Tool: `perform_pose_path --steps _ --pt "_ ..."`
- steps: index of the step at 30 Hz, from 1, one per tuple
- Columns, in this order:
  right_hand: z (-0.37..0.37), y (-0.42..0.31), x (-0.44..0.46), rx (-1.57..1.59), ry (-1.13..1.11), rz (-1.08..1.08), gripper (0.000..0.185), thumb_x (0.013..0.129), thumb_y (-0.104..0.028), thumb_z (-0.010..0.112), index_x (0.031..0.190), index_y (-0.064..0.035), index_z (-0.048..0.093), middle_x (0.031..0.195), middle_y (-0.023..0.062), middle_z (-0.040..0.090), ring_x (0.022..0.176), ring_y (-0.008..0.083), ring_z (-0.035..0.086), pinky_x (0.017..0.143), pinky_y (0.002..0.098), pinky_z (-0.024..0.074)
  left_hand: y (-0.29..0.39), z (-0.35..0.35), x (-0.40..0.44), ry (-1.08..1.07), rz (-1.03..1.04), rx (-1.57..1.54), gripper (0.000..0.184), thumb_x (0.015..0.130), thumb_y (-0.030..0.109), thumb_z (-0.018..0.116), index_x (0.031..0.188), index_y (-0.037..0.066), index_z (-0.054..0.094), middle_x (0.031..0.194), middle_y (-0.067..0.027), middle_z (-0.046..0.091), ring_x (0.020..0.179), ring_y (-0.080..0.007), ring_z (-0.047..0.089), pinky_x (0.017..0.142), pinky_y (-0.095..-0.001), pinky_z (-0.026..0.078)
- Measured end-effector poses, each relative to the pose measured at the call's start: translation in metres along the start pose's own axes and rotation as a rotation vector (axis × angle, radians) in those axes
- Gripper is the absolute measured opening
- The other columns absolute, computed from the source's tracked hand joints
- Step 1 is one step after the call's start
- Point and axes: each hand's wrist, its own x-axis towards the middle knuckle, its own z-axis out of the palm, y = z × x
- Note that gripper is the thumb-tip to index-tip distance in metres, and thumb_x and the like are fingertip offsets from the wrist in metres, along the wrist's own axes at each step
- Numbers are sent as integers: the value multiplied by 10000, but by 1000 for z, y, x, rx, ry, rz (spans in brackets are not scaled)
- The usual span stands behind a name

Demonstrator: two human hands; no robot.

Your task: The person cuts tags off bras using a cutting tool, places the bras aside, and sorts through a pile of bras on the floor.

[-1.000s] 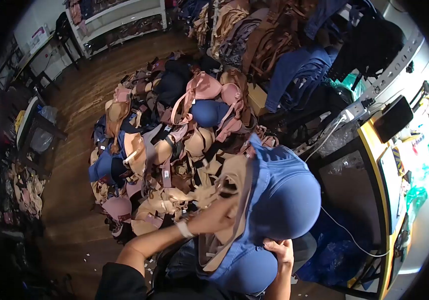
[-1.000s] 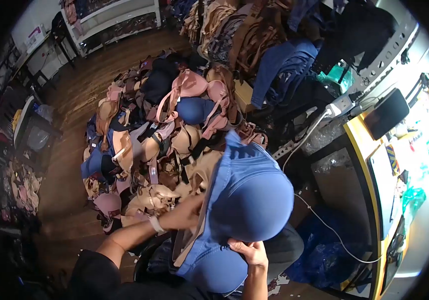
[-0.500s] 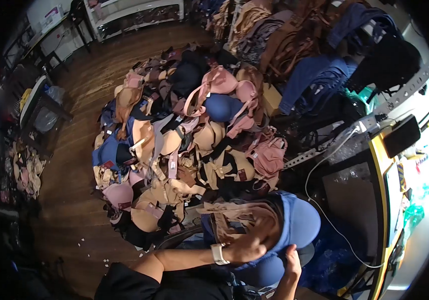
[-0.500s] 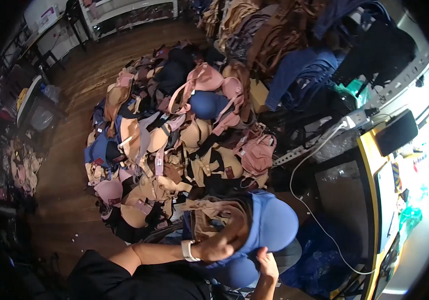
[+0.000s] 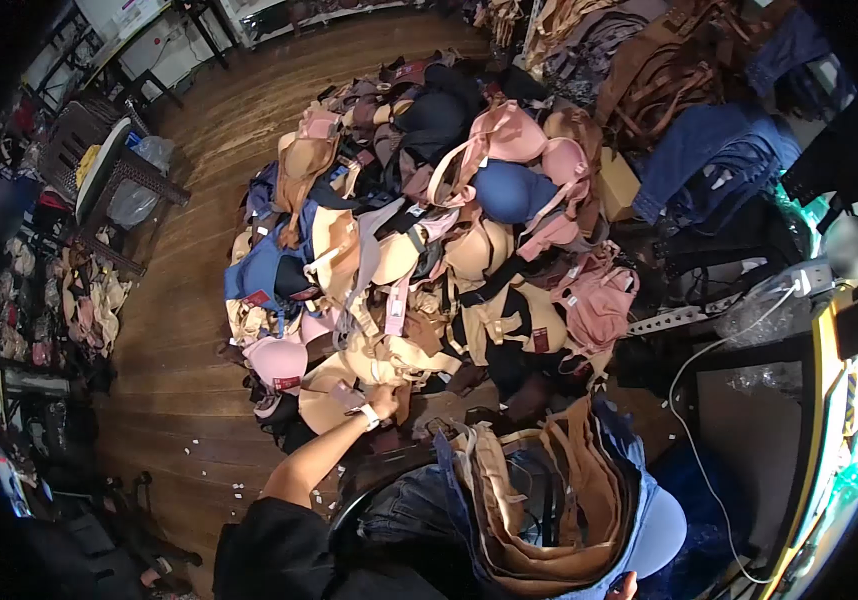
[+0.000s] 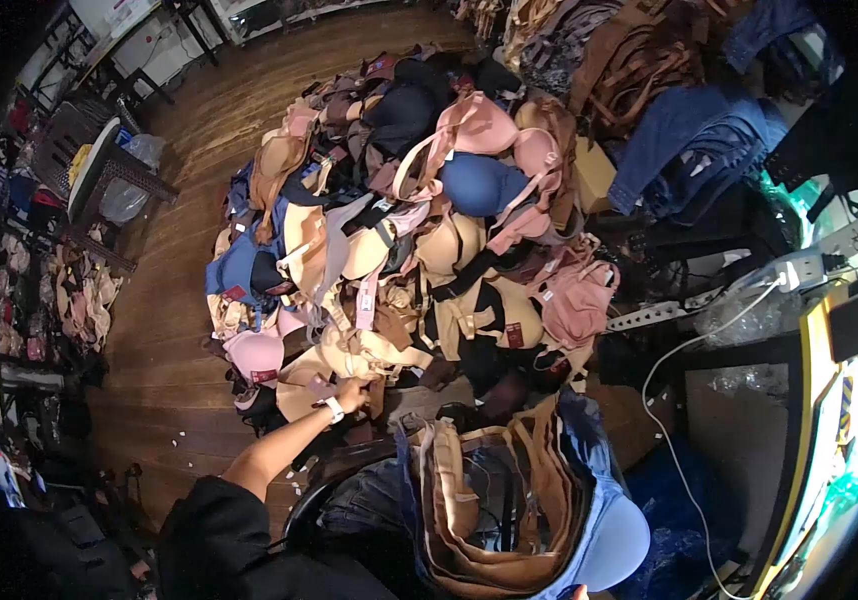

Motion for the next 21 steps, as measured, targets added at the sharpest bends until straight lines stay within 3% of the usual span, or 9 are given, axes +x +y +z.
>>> perform_pose_path --steps 1,3,6,11,12,13,15,16,21 --pt "-1 5 -10 -73 -126 -113 671 837 -546 411 1321 -89 331 1307 153 375 1179 278 370 991 425 283 -29 -6 -2 -105 -162 451 270 640 130 579 885 16 591 790 -212 597 741 -333 576 689 -417 462" --pt "1 11 -8 -107 -147 -86 656 837 -539 414 1307 -87 334 1291 148 376 1165 273 370 980 422 284 -43 -31 -6 -142 -334 594 292 669 101 549 944 9 579 893 -226 574 873 -343 547 756 -416 451" --pt "13 17 -12 -179 -234 -35 614 840 -517 424 1266 -83 343 1243 132 379 1121 260 369 948 410 287 -61 -76 -30 -107 -379 675 318 677 111 562 977 6 561 937 -218 555 913 -337 524 783 -418 437" --pt "36 27 -18 -274 -351 24 544 843 -482 440 1196 -76 357 1163 106 384 1049 237 369 894 391 291 -80 -134 -63 -23 -379 877 395 698 135 595 1060 0 516 1046 -199 506 1011 -324 467 849 -422 402" --pt "41 29 -19 -291 -373 34 531 844 -475 443 1182 -75 360 1147 100 385 1035 232 369 883 387 292 -82 -140 -69 29 -258 894 312 752 134 546 1037 7 536 1042 -183 491 998 -317 458 850 -424 391" --pt "45 31 -21 -308 -393 43 517 845 -468 446 1169 -73 363 1131 95 386 1021 228 369 873 383 293 -95 -144 -75 -35 -52 1015 248 804 108 465 1021 26 554 1077 -155 482 990 -315 458 841 -415 393" --pt "54 36 -23 -332 -431 53 491 846 -454 453 1141 -71 369 1099 84 388 992 219 369 851 376 295 -111 -139 -71 -288 -72 785 279 795 84 436 1041 -2 536 1111 -179 452 1017 -320 433 870 -420 376" --pt "59 38 -24 -340 -445 56 478 847 -447 456 1127 -69 372 1083 79 389 977 214 369 840 372 296 -116 -135 -70 -340 -47 850 322 810 93 424 1107 -3 502 1137 -151 441 1017 -305 433 857 -410 379" --pt "81 48 -34 -341 -447 41 415 850 -412 473 1057 -62 386 1002 53 394 905 192 368 787 353 301 -131 -113 -50 -477 -130 1033 516 767 180 560 1234 19 412 1341 -130 339 1206 -331 346 975 -429 317"
